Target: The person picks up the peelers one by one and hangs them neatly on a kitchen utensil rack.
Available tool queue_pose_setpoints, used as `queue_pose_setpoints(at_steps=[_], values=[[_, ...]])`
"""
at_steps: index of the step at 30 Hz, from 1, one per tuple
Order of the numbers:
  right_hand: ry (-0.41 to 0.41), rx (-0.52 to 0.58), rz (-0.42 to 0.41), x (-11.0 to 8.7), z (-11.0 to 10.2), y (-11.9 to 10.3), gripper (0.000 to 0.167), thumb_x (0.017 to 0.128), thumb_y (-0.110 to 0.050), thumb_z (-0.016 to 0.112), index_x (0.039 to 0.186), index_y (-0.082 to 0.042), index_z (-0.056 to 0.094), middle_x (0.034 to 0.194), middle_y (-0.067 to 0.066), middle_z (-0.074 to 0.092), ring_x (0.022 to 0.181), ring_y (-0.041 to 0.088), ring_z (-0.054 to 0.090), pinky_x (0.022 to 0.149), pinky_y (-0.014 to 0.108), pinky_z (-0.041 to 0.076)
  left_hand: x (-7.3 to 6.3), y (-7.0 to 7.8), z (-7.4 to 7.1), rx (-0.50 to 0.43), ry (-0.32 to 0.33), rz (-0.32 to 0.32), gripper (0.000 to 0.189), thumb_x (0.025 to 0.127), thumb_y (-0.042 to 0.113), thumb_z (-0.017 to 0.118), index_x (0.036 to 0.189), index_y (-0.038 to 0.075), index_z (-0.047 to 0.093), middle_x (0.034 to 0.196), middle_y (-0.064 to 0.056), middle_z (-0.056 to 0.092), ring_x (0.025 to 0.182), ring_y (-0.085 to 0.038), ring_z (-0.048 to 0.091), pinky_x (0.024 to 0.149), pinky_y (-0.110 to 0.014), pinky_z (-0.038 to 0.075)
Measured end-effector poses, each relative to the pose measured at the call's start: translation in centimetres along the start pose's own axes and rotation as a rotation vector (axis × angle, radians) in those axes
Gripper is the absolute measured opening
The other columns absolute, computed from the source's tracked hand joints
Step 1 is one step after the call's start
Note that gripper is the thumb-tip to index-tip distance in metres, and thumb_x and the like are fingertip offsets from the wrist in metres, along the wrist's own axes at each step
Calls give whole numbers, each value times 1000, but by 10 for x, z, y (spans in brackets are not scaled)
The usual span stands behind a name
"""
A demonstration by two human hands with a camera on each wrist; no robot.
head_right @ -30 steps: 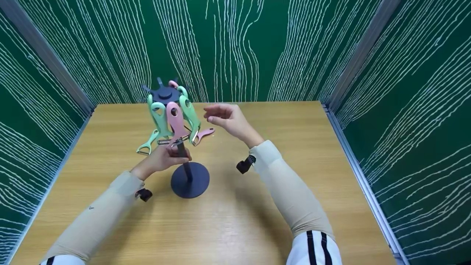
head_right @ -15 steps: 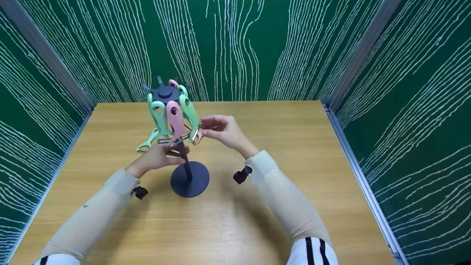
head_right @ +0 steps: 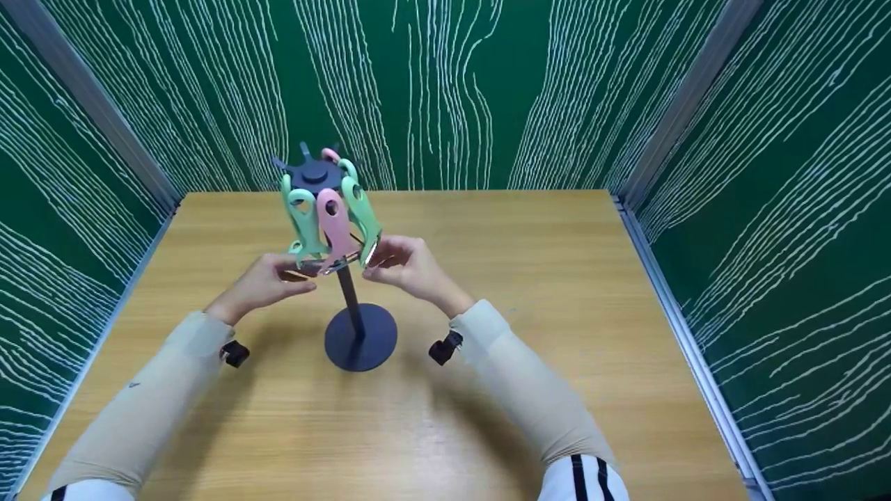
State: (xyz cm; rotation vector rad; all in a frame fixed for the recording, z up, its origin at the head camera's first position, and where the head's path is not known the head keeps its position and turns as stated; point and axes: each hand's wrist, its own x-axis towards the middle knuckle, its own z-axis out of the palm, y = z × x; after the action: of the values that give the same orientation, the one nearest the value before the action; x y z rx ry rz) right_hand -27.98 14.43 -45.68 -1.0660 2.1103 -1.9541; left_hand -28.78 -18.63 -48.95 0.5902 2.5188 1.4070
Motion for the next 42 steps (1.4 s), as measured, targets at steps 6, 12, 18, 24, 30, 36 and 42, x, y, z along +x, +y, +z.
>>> queue_pose_setpoints(at_steps=[6,12,18,24,30,36,42], values=[[-11,-19,7,1,8,2,31,92,5,76,122,10,72,107,8,78,94,16,72,91,31,63,-3,-11,-4,12,24,-3,40,99,18,82,135,6,74,134,-15,74,126,-35,72,110,-53,59],[-37,-3,2,4,16,4,34,92,7,76,125,12,70,109,-5,79,97,15,73,92,31,63,-5,-20,-2,4,16,-9,40,99,16,81,136,5,73,137,-17,73,127,-37,71,111,-53,58],[-52,-11,0,8,27,3,33,92,7,78,125,11,70,113,-3,80,102,19,76,98,40,64,-7,-31,-7,20,73,-47,43,100,16,80,140,4,70,141,-16,71,131,-36,68,114,-54,56],[-32,-22,85,10,34,5,35,94,6,77,128,9,70,120,25,77,104,16,78,100,40,64,-6,-42,-17,31,147,-71,51,100,18,80,146,4,65,148,-18,66,137,-42,62,118,-56,51],[2,49,152,11,39,11,47,96,6,76,140,7,61,128,23,73,110,19,76,103,37,63,-3,-54,-23,66,190,-83,61,98,14,81,154,5,58,154,-22,60,142,-45,57,122,-59,47],[30,62,150,12,45,17,47,97,5,76,141,4,60,126,25,72,108,22,75,102,40,64,-1,-69,-26,139,234,-125,67,97,17,83,157,5,55,156,-25,56,143,-45,55,122,-59,46],[58,19,165,11,47,18,47,97,3,77,142,2,62,126,21,74,109,24,75,101,40,64,2,-84,-26,238,280,-165,69,96,20,84,157,4,54,157,-23,55,145,-43,55,123,-59,45]])
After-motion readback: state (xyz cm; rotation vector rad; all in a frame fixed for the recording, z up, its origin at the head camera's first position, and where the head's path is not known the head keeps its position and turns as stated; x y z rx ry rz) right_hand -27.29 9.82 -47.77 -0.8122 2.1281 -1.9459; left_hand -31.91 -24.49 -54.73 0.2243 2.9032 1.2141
